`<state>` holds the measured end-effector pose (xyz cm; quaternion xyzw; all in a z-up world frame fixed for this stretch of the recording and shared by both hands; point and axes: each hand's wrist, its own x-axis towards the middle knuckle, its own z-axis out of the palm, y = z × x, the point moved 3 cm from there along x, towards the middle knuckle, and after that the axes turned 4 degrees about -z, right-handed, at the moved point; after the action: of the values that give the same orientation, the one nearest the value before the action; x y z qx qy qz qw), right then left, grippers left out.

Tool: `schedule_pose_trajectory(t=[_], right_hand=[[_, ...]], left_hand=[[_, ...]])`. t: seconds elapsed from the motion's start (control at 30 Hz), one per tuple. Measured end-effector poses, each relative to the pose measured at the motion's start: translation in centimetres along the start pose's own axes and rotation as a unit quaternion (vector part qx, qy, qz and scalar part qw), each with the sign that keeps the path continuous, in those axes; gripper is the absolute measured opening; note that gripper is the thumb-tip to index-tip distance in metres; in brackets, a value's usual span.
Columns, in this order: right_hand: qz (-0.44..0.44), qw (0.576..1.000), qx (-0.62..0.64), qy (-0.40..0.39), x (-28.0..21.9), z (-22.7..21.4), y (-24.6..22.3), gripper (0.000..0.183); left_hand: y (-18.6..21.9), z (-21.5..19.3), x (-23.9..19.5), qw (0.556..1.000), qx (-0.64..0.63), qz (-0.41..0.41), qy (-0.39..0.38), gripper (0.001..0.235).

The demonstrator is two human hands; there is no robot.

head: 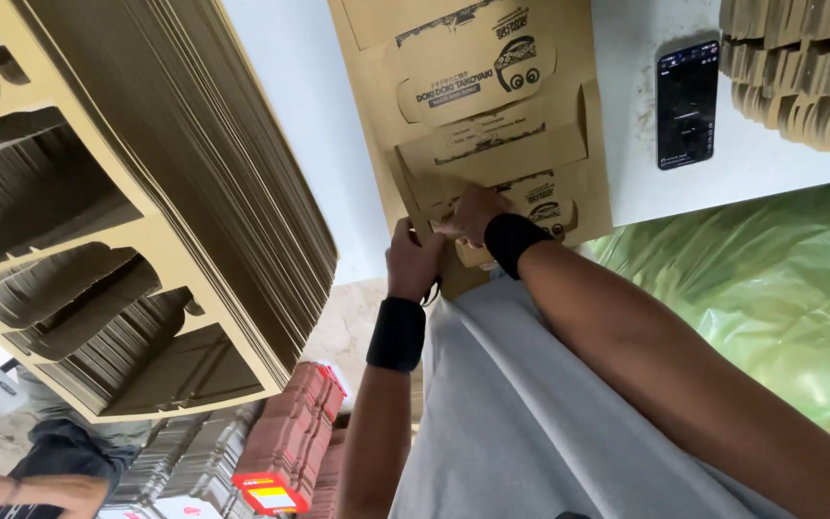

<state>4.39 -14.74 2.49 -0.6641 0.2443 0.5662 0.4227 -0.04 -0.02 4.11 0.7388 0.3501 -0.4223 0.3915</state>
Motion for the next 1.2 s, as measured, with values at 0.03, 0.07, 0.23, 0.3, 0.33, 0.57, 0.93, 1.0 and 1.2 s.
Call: schedule_pose_trajectory(t=[0.03,0.07,0.23,0.3,0.33,0.57,0.93,1.0,1.2], right_hand=[[-0.003,1.0,0.0,0.001,0.5,1.5,-0.5,0.041],[0.045,0.987,-0.141,0.063,0.8,2.6,-0.6,0.029],[-0.136,0.989,-0.052,-0.013,6.6,1.0,4.6,0.037],[-0.181,0.982,-0.02,-0.05,7.9,0.0,5.0,0.032],[-0.182,0.982,-0.021,-0.052,7.2,-0.8,5.1,0.032],[-0.231,0.955,-0.05,0.177,3.3,-11.1,13.4,0.055],[-0.101,0.962,0.235,0.097,1.6,-16.2,20.9,0.06],[-0.162,0.914,0.367,-0.053,1.8,-15.6,19.9,0.06],[-0.179,0.981,0.066,0.041,-3.4,-14.0,11.9,0.058]], left_hand=[[0.3,0.0,-0.7,1.0,0.0,0.003,0.002,0.05],[0.3,0.3,-1.6,1.0,-0.012,-0.007,-0.009,0.061],[-1.9,2.6,-2.1,0.999,0.006,-0.019,-0.03,0.089],[-3.2,3.4,-0.7,0.996,0.078,-0.044,0.021,0.072],[-3.5,3.6,-0.3,0.996,0.077,-0.046,0.023,0.072],[-3.3,4.5,-1.1,0.994,0.092,-0.026,0.051,0.065],[6.9,1.2,-10.2,0.957,-0.257,0.134,0.003,0.066],[5.0,1.2,-8.7,0.966,-0.215,0.14,0.001,0.063],[-3.2,1.0,-2.6,0.972,0.13,0.092,0.174,0.127]])
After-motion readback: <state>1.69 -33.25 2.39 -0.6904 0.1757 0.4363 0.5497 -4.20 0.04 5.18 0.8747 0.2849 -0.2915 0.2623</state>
